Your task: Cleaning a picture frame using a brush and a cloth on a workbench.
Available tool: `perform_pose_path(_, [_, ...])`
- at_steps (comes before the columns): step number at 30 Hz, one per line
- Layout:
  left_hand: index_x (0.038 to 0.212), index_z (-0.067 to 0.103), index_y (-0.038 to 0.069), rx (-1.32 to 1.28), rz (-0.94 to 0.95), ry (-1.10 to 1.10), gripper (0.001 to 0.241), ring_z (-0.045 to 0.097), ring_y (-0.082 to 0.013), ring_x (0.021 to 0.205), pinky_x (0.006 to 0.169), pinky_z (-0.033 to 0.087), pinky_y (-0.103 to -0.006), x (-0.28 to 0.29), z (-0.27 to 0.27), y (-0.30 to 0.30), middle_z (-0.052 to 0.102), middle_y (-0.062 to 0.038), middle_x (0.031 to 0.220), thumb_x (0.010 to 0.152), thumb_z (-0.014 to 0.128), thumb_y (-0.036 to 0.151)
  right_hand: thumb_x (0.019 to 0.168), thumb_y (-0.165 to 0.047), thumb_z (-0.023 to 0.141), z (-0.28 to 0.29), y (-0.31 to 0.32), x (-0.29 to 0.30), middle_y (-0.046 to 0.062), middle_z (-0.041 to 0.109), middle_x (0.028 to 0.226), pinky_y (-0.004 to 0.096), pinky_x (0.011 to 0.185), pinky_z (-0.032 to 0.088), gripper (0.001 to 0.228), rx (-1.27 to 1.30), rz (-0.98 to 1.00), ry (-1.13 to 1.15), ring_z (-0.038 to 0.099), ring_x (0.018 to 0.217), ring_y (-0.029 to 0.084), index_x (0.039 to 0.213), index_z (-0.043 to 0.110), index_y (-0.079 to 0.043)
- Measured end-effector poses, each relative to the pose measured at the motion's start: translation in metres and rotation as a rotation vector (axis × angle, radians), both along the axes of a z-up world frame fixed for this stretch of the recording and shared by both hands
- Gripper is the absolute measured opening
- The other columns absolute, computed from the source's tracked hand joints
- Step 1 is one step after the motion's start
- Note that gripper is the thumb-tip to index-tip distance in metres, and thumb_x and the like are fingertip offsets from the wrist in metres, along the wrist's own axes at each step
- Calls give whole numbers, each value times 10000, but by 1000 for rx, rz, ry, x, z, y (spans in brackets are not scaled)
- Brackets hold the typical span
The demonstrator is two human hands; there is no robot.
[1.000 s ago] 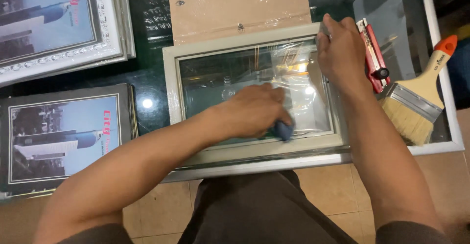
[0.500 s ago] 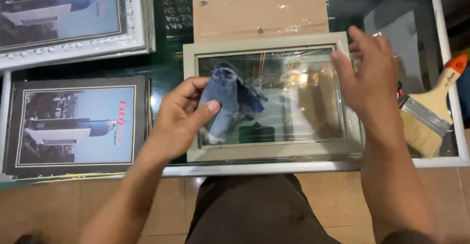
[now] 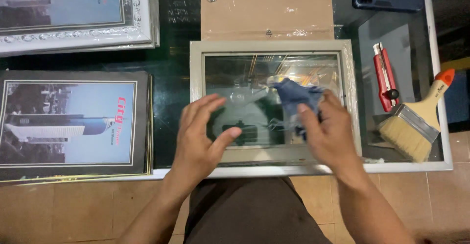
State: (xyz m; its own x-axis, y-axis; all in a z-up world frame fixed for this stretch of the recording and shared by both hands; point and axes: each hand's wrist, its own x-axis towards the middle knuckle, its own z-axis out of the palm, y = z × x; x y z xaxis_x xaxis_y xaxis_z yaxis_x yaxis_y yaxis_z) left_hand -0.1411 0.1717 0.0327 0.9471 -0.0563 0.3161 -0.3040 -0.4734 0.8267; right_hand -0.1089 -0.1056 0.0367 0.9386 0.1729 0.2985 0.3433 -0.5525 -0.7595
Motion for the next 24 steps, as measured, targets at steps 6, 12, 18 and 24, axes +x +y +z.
perform_pose_path(6, [1629, 64, -31, 667, -63, 221, 1652, -6, -443, 1589, 1221, 7, -655, -27, -50, 49, 81, -239, 1722, 498, 868, 865, 1026, -229, 617, -3, -39, 57, 309, 542, 1181, 653, 819, 439, 450, -640, -458, 197, 544, 1048, 559, 1400, 550, 11])
perform_pose_path(12, [1613, 100, -65, 756, -85, 165, 1602, 10, -434, 1593, 1219, 8, -669, -27, -56, 48, 124, -253, 1712, 569, 777, 944, 852, -118, 503, -55, 41, 75, 278, 541, 1232, 671, 706, 491, 469, -701, -179, 209, 583, 974, 522, 1298, 525, 27])
perform_pose_path(18, [1611, 120, -67, 729, -81, 118, 1586, 44, -435, 1596, 1221, 29, -682, -27, -60, 49, 156, -247, 1711, 568, 803, 913, 965, -163, 597, -20, 111, 60, 109, 573, 1007, 439, 695, 464, 249, -248, 385, 219, 626, 814, 333, 1211, 634, -155])
perform_pose_path(24, [1616, 90, -54, 719, -93, 152, 1652, 48, -441, 1589, 1214, 28, -670, -25, -52, 51, 169, -240, 1707, 526, 899, 887, 985, -277, 605, 3, -15, 68, 330, 658, 1196, 586, 895, 451, 496, -646, -324, 280, 594, 1069, 554, 1418, 590, -35])
